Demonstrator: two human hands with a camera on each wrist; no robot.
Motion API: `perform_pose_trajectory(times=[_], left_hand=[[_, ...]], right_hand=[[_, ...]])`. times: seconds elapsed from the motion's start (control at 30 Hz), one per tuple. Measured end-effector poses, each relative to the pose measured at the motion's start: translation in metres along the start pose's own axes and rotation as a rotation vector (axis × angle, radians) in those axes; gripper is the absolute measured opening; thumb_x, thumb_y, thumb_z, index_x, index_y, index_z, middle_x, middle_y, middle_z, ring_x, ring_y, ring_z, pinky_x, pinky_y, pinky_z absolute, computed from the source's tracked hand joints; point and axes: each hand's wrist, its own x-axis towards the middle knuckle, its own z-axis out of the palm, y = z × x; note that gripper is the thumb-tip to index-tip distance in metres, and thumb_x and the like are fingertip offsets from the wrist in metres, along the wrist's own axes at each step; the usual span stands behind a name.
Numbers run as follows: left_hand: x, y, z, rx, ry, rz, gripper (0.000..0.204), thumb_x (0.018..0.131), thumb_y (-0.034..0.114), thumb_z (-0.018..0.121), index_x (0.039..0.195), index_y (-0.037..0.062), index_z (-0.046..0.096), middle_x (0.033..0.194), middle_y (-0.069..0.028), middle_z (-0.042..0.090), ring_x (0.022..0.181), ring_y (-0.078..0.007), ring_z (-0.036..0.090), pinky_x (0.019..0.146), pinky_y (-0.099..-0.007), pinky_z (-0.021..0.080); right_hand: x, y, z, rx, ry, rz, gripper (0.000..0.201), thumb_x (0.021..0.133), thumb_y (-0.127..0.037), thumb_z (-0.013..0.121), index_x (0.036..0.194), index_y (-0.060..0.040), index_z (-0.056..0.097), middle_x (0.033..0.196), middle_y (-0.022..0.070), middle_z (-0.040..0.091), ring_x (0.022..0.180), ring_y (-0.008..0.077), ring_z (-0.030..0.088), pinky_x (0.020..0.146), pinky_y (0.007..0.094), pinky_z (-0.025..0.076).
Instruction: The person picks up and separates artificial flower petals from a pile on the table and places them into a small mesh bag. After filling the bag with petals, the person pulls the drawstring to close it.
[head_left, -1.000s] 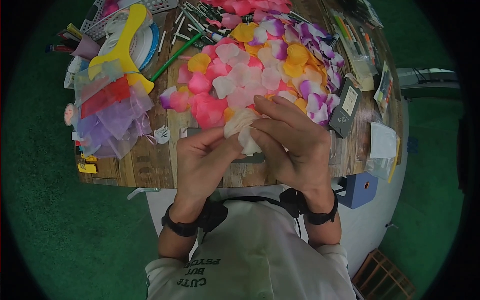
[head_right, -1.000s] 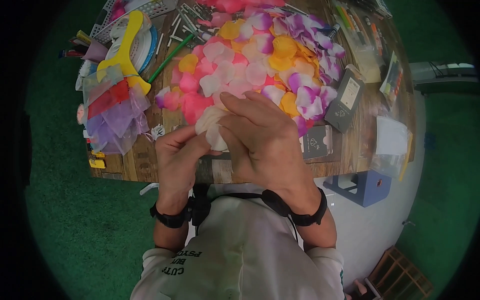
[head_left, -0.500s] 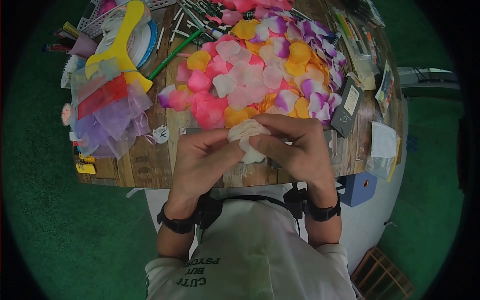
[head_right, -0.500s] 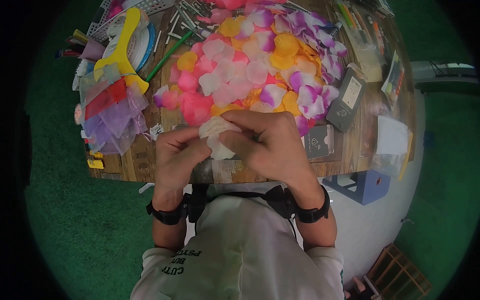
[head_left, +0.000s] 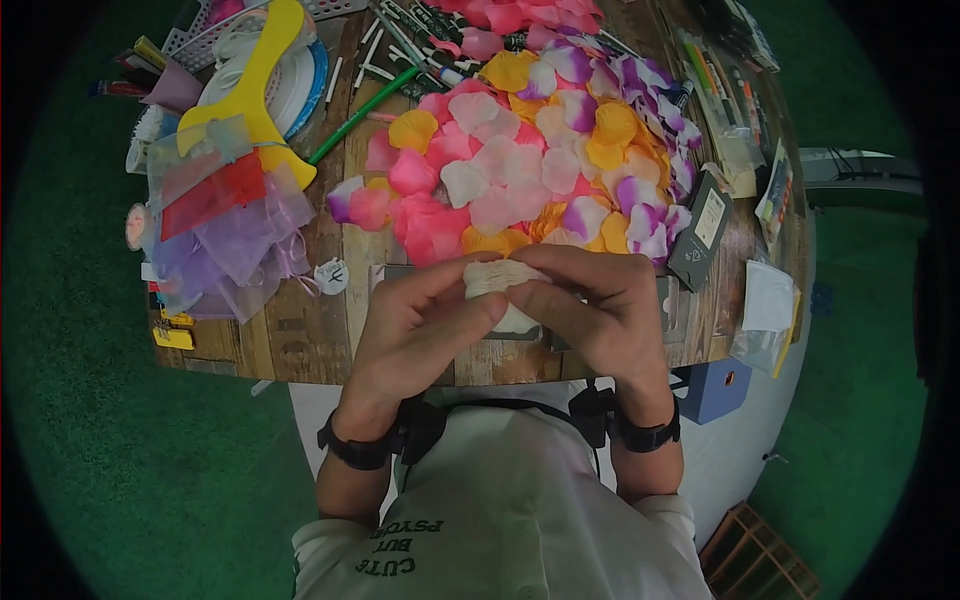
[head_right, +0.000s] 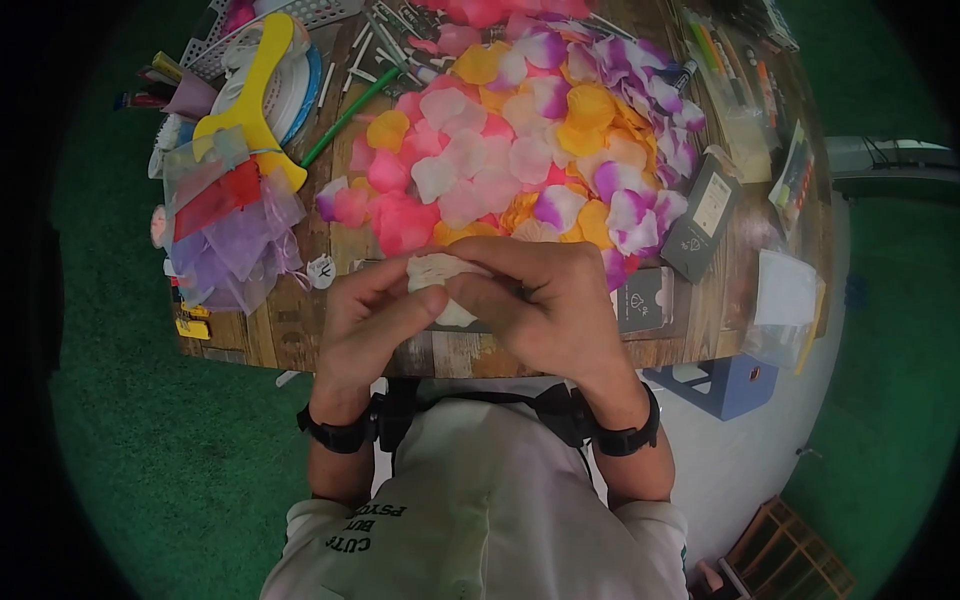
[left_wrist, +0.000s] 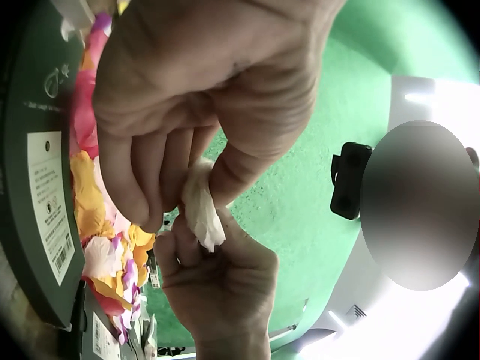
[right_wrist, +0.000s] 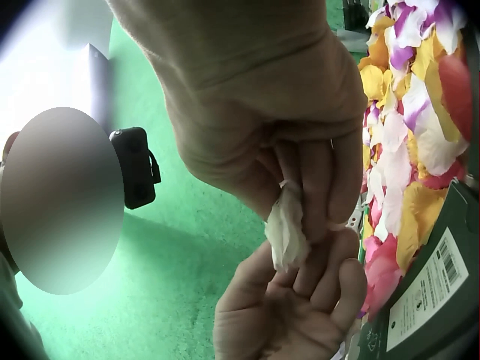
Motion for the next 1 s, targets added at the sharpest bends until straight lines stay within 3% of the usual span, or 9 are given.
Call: perform_pose_trajectory(times=[0.1, 0.2, 0.53, 0.6, 0.63, 0.7, 0.8, 0.9, 1.0], left_hand=[[0.001, 0.005, -0.004, 0.041, -0.054, -0.096, 0.035, 0.085, 0.004, 0.061, 0.118, -0.0046, 0.053, 0.102, -0.0062, 0.062, 0.091, -0.0079, 0.056, 0.075, -0.0212, 0.046], [0.000, 0.002, -0.004, -0.005, -0.032, 0.030, 0.029, 0.085, 0.003, 0.060, 0.113, -0.0035, 0.058, 0.098, -0.0036, 0.063, 0.085, -0.0052, 0.055, 0.069, -0.0191, 0.045], [0.000, -0.005, -0.013, 0.112, 0.253, 0.115, 0.020, 0.083, 0.004, 0.063, 0.102, -0.0034, 0.064, 0.084, -0.0009, 0.064, 0.073, -0.0024, 0.053, 0.063, -0.0170, 0.043], [0.002, -0.004, -0.015, 0.120, 0.307, 0.075, 0.020, 0.083, 0.005, 0.064, 0.101, -0.0033, 0.065, 0.082, 0.0000, 0.064, 0.072, -0.0017, 0.052, 0.062, -0.0168, 0.042], [0.004, -0.002, -0.013, 0.087, 0.343, 0.097, 0.018, 0.083, 0.006, 0.064, 0.098, -0.0030, 0.066, 0.078, 0.0021, 0.062, 0.069, -0.0008, 0.050, 0.060, -0.0163, 0.040], [0.004, -0.002, -0.011, 0.054, 0.383, 0.118, 0.016, 0.083, 0.006, 0.065, 0.095, -0.0027, 0.067, 0.074, 0.0042, 0.060, 0.065, 0.0001, 0.048, 0.057, -0.0159, 0.038], [0.001, -0.002, -0.012, 0.076, 0.405, 0.112, 0.013, 0.083, 0.007, 0.064, 0.092, -0.0021, 0.067, 0.067, 0.0079, 0.054, 0.060, 0.0012, 0.042, 0.053, -0.0157, 0.033], [0.000, -0.006, -0.015, 0.099, 0.372, 0.088, 0.012, 0.083, 0.007, 0.065, 0.091, -0.0019, 0.067, 0.065, 0.0093, 0.050, 0.059, 0.0015, 0.039, 0.051, -0.0158, 0.030], [-0.001, -0.008, -0.016, 0.107, 0.374, 0.084, 0.013, 0.083, 0.007, 0.065, 0.092, -0.0017, 0.067, 0.064, 0.0100, 0.049, 0.058, 0.0017, 0.037, 0.051, -0.0157, 0.028]], right_hand=[[0.005, 0.005, 0.002, -0.108, -0.019, -0.107, 0.018, 0.078, 0.000, 0.064, 0.095, 0.0034, 0.066, 0.077, 0.0065, 0.066, 0.067, 0.0061, 0.057, 0.058, 0.0203, 0.044], [0.009, -0.002, 0.004, -0.062, -0.040, -0.150, 0.018, 0.078, 0.000, 0.063, 0.095, 0.0033, 0.066, 0.076, 0.0068, 0.066, 0.066, 0.0067, 0.057, 0.058, 0.0206, 0.044], [0.031, -0.003, 0.004, -0.262, 0.034, -0.184, 0.020, 0.077, -0.006, 0.066, 0.096, 0.0015, 0.066, 0.075, 0.0113, 0.066, 0.063, 0.0125, 0.061, 0.058, 0.0235, 0.047], [0.049, 0.002, 0.002, -0.544, 0.309, -0.307, 0.025, 0.074, -0.010, 0.068, 0.097, 0.0013, 0.065, 0.090, 0.0172, 0.066, 0.077, 0.0239, 0.064, 0.068, 0.0285, 0.050], [0.060, 0.007, 0.000, -0.546, 0.310, -0.308, 0.025, 0.074, -0.010, 0.068, 0.097, 0.0013, 0.065, 0.090, 0.0172, 0.066, 0.077, 0.0239, 0.064, 0.068, 0.0285, 0.050], [0.083, 0.020, -0.005, -0.936, 0.350, -0.565, 0.029, 0.070, -0.013, 0.068, 0.096, -0.0002, 0.065, 0.109, 0.0199, 0.060, 0.101, 0.0327, 0.057, 0.087, 0.0383, 0.044], [0.101, 0.025, 0.002, -1.056, 0.353, -0.531, 0.028, 0.068, -0.012, 0.065, 0.095, -0.0032, 0.066, 0.119, 0.0193, 0.054, 0.115, 0.0331, 0.046, 0.099, 0.0486, 0.031], [0.110, 0.023, 0.008, -1.151, 0.294, -0.484, 0.020, 0.068, -0.012, 0.062, 0.086, -0.0057, 0.068, 0.120, 0.0164, 0.055, 0.118, 0.0303, 0.044, 0.101, 0.0551, 0.025], [0.114, 0.024, 0.006, -1.188, 0.263, -0.504, 0.012, 0.067, -0.011, 0.061, 0.075, -0.0060, 0.069, 0.115, 0.0150, 0.058, 0.115, 0.0306, 0.047, 0.100, 0.0557, 0.025]])
